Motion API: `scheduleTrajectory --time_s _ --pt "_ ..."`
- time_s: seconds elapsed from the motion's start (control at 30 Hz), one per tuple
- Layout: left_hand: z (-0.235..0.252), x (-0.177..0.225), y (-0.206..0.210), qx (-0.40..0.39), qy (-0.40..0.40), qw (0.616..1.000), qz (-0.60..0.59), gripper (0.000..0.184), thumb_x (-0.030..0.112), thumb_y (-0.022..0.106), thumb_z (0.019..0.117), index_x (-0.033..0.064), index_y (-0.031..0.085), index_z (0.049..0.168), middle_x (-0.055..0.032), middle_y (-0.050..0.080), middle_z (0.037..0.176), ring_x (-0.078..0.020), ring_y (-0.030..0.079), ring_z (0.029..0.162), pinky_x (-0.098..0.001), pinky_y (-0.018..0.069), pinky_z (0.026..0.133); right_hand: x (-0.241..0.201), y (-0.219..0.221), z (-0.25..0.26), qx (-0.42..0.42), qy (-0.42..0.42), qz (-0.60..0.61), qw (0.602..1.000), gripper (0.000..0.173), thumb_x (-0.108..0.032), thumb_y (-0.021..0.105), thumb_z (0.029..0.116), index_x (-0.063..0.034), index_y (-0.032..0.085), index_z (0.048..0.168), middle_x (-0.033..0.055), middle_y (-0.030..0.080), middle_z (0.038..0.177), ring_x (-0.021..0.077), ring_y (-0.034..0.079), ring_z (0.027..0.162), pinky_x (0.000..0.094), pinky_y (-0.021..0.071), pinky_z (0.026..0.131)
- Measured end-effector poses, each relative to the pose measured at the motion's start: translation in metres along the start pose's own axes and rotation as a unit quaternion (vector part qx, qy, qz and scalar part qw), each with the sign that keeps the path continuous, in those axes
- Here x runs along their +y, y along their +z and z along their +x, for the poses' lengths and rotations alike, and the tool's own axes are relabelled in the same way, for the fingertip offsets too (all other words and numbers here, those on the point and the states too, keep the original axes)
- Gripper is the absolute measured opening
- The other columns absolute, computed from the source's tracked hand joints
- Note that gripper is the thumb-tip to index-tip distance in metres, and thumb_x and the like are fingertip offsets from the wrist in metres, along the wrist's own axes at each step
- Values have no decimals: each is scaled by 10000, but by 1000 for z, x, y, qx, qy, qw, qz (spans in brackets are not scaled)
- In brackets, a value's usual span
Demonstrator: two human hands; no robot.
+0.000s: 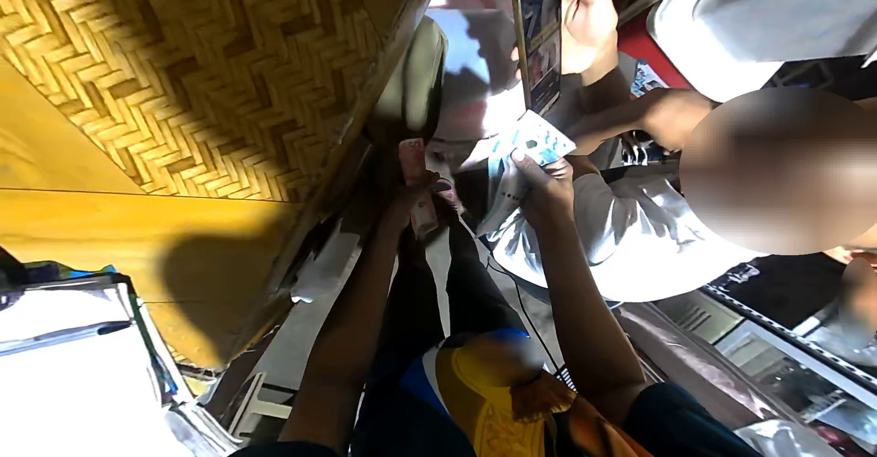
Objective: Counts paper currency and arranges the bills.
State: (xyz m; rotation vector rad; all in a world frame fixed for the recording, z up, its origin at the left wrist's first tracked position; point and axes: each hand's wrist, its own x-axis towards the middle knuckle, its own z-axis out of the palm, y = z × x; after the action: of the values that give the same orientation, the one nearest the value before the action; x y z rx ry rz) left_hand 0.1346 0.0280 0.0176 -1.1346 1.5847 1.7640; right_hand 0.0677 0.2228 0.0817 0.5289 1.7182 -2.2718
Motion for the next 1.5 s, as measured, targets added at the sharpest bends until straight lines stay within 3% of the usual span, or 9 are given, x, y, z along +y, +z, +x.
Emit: scheduleTrajectory --time_s 0.17,0.33,0.47,0.57,0.63,0.7,1.13,1.4,1.5 --pt "-20 8 6 -58 -84 978 -182 431 453 327 1114 137 535 1321 -19 681 972 -97 681 845 -300 606 737 2 9 17 -185 -205 -50 960 226 63 671 882 -49 778 1046 -22 762 1060 57 701 1010 264 584 921" --pt "-34 12 2 -115 -31 948 -295 611 615 166 1067 192 590 1191 29 714 935 -61 693 847 -264 606 715 14 3 4 -361 -25 -101 927 167 82 627 896 12 734 1003 6 743 1012 42 688 952 257 580 902" --pt "-13 -4 -11 -168 100 932 -306 957 890 454 785 136 517 1372 -39 710 1151 -162 698 1033 -369 615 858 19 -1 -3 -397 31 -138 907 178 113 591 889 33 722 979 5 738 972 5 675 909 218 571 869" --pt "-17 -8 -14 -188 81 928 -311 777 640 673 884 88 480 1396 -84 690 1233 -200 690 1103 -373 604 911 23 -2 0 -408 43 -138 901 171 111 590 892 36 720 976 9 735 959 6 673 895 211 570 855" --pt "-29 8 -6 -131 -10 945 -298 244 277 537 1048 129 577 1237 -26 733 1053 -131 721 943 -304 620 808 25 -2 1 -423 86 -155 889 160 106 602 894 33 716 979 2 731 942 -6 664 861 194 567 815" --pt "-24 15 -5 -125 -56 948 -287 291 258 373 1112 115 582 1257 -39 725 1028 -134 719 914 -305 620 785 28 -2 -1 -427 134 -183 876 151 107 606 909 53 707 1008 28 732 949 4 665 838 199 572 790" --pt "-22 20 13 -41 -13 999 -32 474 333 430 1109 26 452 1468 -135 564 1383 -148 564 1209 -351 478 1037 24 12 -3 -40 190 -170 966 303 -8 721 906 17 595 1181 58 682 943 89 681 789 286 610 739" --pt "-24 19 24 -63 2 998 6 542 90 719 944 -40 469 1406 -171 620 1249 -162 629 1082 -339 538 957 65 32 -22 69 164 -176 968 350 -176 521 1071 29 494 1353 116 625 1061 110 631 849 296 565 744" --pt "-22 26 24 -52 -6 994 94 703 118 746 929 -62 359 1488 -258 553 1368 -278 584 1226 -422 489 1051 58 28 -20 79 67 -283 954 566 -181 633 1006 52 407 1470 226 567 1340 225 594 1188 350 518 995"
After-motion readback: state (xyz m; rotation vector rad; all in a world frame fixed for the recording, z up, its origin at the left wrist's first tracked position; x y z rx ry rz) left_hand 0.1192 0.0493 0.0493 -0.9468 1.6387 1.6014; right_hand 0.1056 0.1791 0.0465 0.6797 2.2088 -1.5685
